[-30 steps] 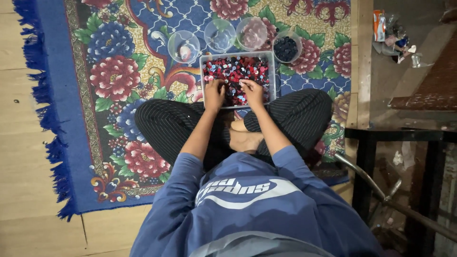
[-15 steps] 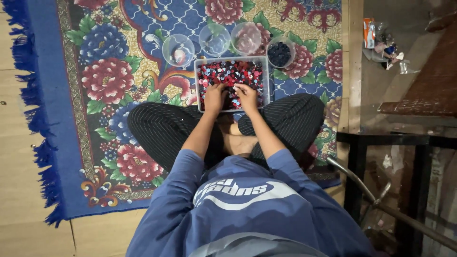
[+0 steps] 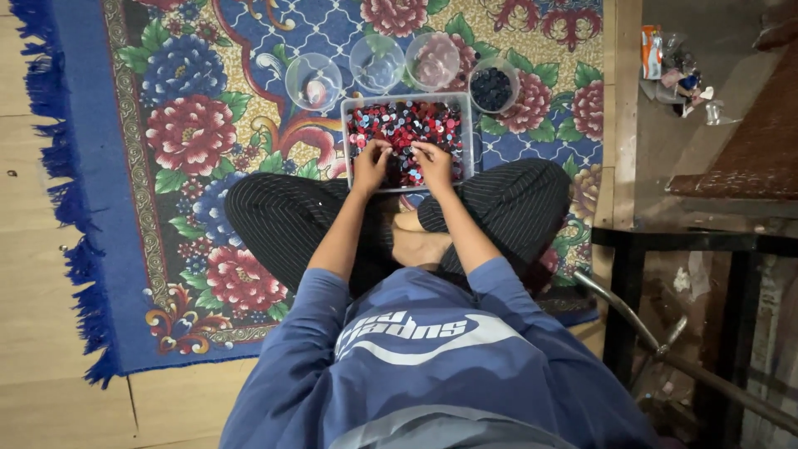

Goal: The person sits cross-legged on a rug and sorts mixed bottle caps from a large plastic bin into smaller containers by color. They repeatedly pick up caps, separate them, and place them into designated bowls.

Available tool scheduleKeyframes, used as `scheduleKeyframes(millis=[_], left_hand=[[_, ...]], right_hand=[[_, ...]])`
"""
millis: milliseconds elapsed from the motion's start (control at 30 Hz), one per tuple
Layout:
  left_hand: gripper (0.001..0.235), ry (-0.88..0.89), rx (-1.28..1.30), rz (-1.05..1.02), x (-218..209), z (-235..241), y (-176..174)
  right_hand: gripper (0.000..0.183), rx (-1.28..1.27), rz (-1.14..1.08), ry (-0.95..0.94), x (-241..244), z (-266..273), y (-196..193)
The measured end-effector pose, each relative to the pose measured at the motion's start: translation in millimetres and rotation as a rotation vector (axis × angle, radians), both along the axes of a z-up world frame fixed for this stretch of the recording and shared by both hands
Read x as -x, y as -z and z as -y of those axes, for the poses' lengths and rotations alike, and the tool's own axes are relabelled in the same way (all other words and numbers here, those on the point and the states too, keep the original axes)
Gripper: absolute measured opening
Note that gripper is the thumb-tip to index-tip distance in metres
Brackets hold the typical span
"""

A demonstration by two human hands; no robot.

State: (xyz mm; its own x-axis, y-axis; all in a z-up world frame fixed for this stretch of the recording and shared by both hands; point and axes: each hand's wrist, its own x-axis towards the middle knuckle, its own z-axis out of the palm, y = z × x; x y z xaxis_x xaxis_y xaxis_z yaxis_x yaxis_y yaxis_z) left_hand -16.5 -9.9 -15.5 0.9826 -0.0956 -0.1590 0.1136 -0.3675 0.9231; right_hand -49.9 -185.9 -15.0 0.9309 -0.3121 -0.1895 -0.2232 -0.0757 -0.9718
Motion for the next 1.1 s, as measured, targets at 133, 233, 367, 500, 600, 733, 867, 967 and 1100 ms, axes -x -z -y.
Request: scheduleKeyframes(millis=[133,233,367,500,600,733,867,967,1100], left_hand=[[0.016,0.011,0.065,-0.017,2,1,-8],[0.021,0.007,0.107,-0.048,4,-1,-16],[0.021,-0.003,0.071,-0.015,4,-3,-26],[0.019,0.005,0.067,0.004,5,-3,-20],[0.019,0.008,0.076,0.004,5,-2,-21],[0.018,0.016,0.076,-0.032,5,1,-18],[0.019,0.000,0.057,-0.060,4,1,-17],[0.019,-0.016,0.056,-0.068,4,1,-16],[0.018,-0.018,0.053,-0.072,6,-1,-30]], right_hand=[[0.019,-0.006,-0.009,0.010,0,1,2],[0.020,0.004,0.001,0.026,0,2,6],[0.022,0.038,0.034,0.113,5,1,-11],[0.023,0.014,0.128,0.260,2,1,-33],[0.026,0.029,0.204,0.365,-8,25,-39],[0.025,0.108,0.229,0.479,-43,88,1],[0.024,0.113,0.258,0.550,-73,130,-5],[0.023,0.169,0.262,0.557,-80,149,16],[0.023,0.191,0.108,0.603,-78,160,50]])
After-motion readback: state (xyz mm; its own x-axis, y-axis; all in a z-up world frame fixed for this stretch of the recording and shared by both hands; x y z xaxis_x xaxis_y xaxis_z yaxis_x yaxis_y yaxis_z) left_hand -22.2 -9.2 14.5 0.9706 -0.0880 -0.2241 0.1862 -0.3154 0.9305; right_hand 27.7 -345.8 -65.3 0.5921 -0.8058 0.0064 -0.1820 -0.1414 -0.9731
